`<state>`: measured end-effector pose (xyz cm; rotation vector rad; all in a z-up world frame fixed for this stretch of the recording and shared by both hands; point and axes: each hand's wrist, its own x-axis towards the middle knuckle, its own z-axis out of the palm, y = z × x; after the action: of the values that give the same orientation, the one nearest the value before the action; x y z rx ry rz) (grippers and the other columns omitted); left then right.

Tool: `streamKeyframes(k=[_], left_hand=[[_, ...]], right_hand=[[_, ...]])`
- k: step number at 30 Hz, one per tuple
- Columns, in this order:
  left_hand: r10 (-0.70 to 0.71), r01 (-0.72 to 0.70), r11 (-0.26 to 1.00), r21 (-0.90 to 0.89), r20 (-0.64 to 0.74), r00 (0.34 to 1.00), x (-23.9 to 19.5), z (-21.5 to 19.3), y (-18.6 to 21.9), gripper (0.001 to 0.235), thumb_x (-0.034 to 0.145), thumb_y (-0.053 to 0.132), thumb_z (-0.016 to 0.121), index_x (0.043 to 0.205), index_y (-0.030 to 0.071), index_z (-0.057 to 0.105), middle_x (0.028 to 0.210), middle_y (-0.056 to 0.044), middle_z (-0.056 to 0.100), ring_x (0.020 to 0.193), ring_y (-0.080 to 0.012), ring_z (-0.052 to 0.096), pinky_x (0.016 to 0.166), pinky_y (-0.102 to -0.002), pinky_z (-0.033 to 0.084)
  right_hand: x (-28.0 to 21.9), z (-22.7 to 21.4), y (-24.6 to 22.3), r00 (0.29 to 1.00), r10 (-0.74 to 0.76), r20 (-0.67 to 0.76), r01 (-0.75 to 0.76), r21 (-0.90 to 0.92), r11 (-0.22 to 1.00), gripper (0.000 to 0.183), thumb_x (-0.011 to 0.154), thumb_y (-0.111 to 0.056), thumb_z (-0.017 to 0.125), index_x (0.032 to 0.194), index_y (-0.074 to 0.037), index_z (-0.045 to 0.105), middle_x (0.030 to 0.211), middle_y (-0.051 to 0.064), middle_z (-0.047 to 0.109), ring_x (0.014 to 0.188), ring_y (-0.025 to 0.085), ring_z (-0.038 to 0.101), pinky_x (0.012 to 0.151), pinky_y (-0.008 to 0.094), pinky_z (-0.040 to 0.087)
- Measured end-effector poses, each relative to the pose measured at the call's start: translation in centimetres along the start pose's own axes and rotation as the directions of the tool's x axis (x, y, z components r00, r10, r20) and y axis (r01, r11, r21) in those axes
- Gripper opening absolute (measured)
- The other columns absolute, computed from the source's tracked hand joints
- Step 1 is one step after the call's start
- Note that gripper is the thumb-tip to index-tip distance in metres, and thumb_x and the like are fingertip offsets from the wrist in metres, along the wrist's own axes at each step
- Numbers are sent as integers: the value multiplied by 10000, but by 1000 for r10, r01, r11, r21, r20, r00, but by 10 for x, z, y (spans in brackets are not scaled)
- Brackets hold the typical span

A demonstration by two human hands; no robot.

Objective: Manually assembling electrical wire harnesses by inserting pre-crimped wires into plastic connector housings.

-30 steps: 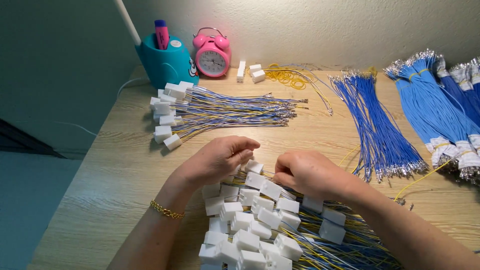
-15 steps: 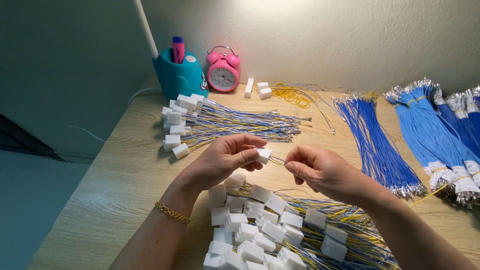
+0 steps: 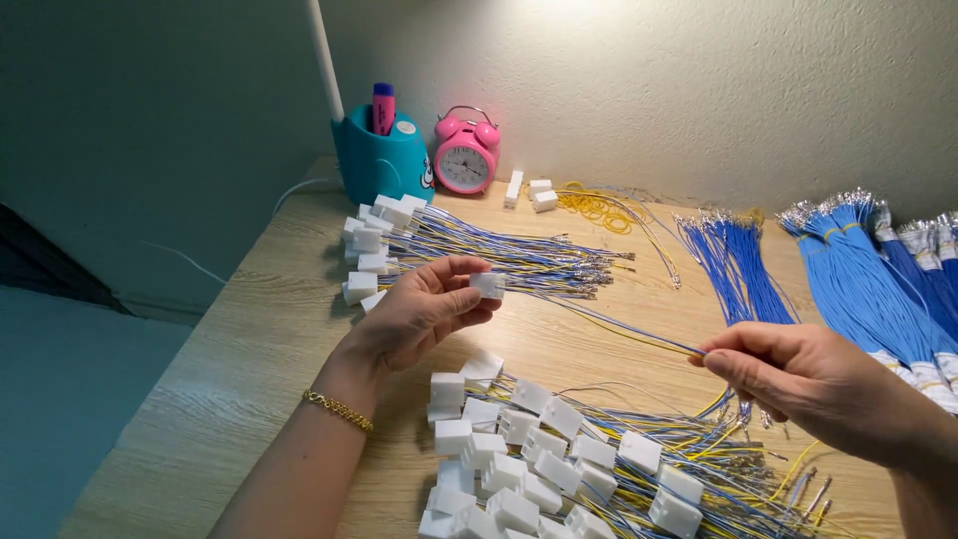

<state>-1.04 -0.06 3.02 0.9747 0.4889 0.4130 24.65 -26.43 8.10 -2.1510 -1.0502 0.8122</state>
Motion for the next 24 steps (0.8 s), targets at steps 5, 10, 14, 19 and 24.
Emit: streamKeyframes(k=[5,10,14,19,24], left_hand=[[21,-21,1000,-22,-1,1000,13,-3,-21,309,894,4,572,1202,14,578,1049,-183,668,894,-279,652,864,-384,527],[-97,98,995,-4,-210,973,4,22,-5,288,920,-30,515,1200,-49,578,1095,-256,636,952,-378,616,892,-426,505],[-131,130,991,-21,-269,954,3,27,-1,269,925,-37,496,1184,-63,566,1151,-267,613,1031,-403,597,929,-453,494],[-180,186,982,-10,-321,930,4,31,0,263,951,-33,480,1201,-52,561,1153,-285,617,1032,-411,600,908,-446,486],[-157,160,987,-13,-290,944,9,23,-7,254,915,-47,531,1158,-87,596,1095,-282,642,935,-403,616,843,-447,507]], right_hand=[[2,-14,-23,970,202,133,-158,-286,945,247,893,-260,671,876,-78,836,654,44,703,590,124,605,593,261,463],[30,-30,-20,963,266,34,-232,-393,890,301,932,-318,556,1016,-130,775,900,-7,742,819,105,635,744,273,457],[77,-40,1,920,127,-372,-204,-176,963,167,864,-200,602,887,-111,741,700,27,676,647,111,563,662,283,429],[163,-47,41,865,189,-465,-331,-245,911,218,849,-196,574,652,-169,663,531,1,633,456,107,571,581,286,487],[214,-48,71,800,297,-521,-540,-410,736,531,810,-543,663,770,-13,653,889,153,680,797,325,642,685,431,482]])
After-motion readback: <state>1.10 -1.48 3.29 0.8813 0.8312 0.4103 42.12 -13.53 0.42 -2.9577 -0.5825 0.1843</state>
